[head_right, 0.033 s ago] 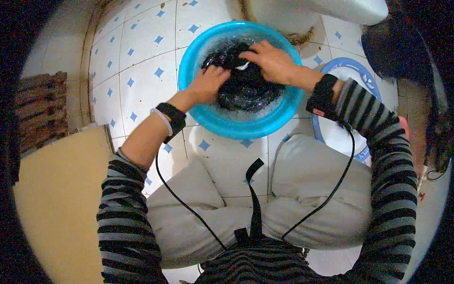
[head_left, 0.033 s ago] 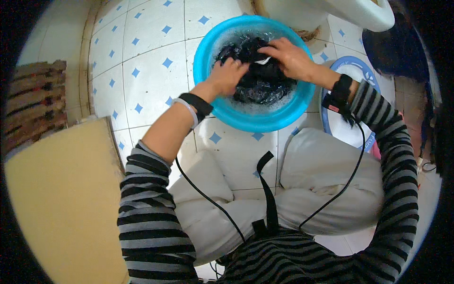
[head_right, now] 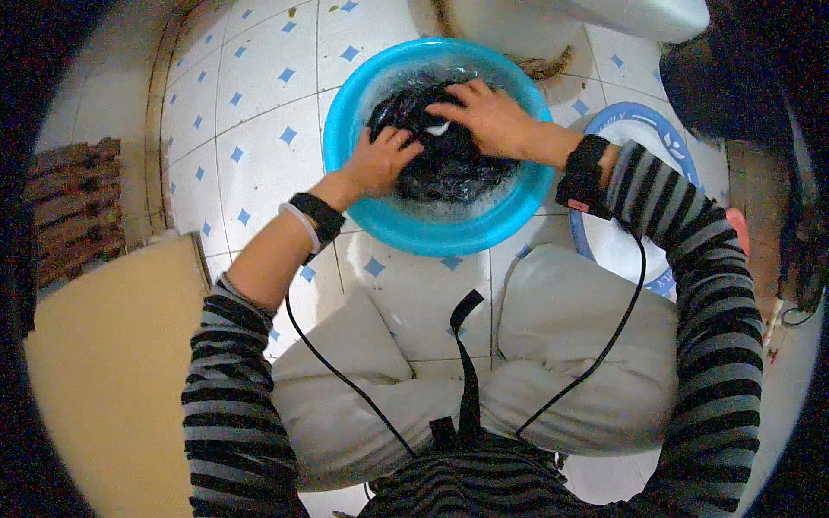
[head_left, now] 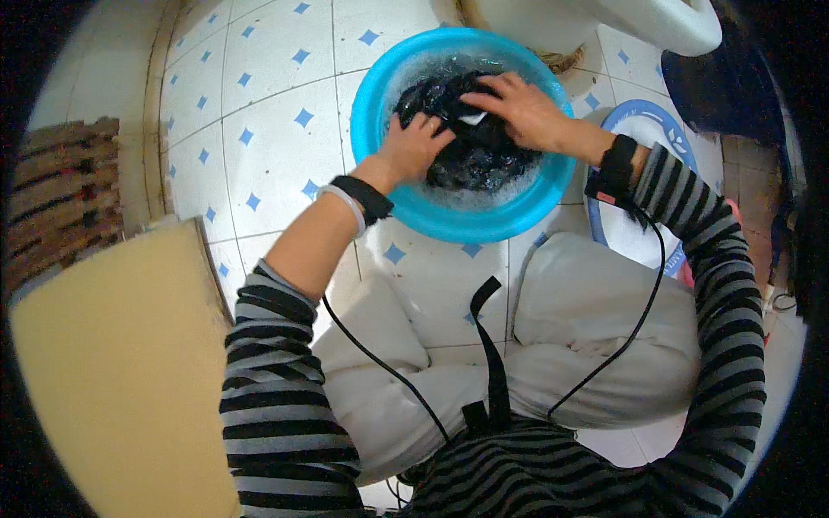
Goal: The person washes black clothing by hand in a blue plastic basin filled with soapy water on the floor.
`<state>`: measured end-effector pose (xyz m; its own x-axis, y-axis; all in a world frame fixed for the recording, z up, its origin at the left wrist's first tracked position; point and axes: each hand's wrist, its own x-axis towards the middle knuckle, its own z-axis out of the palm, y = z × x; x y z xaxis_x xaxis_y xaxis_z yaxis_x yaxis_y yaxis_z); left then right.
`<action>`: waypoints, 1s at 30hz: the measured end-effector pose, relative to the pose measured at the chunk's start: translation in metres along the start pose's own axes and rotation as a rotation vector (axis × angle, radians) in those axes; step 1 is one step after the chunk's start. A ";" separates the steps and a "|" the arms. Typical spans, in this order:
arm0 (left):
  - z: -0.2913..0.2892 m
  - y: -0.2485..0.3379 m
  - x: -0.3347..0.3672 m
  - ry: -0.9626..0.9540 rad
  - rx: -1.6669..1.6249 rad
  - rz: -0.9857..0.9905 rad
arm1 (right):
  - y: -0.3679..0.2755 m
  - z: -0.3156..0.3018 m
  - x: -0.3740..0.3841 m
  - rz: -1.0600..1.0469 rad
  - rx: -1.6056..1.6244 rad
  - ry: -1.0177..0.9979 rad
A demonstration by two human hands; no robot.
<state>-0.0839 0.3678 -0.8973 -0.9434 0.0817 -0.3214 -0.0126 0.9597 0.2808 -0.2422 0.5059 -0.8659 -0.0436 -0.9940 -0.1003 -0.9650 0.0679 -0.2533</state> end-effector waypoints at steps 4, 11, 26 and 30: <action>0.019 0.000 0.011 -0.186 0.112 -0.056 | -0.005 0.037 -0.001 0.033 -0.173 -0.186; 0.025 -0.008 0.045 -0.304 -0.090 -0.152 | 0.024 0.070 0.016 0.053 -0.189 -0.193; -0.071 -0.013 0.032 0.388 -0.668 -0.092 | -0.013 -0.035 0.048 0.020 0.532 -0.027; -0.159 0.018 0.008 0.589 -0.926 -0.097 | -0.007 -0.079 0.045 -0.066 0.573 0.494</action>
<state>-0.1441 0.3430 -0.7510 -0.9320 -0.3609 0.0334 -0.1068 0.3615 0.9262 -0.2579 0.4538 -0.7925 -0.2310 -0.9112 0.3412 -0.6903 -0.0937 -0.7175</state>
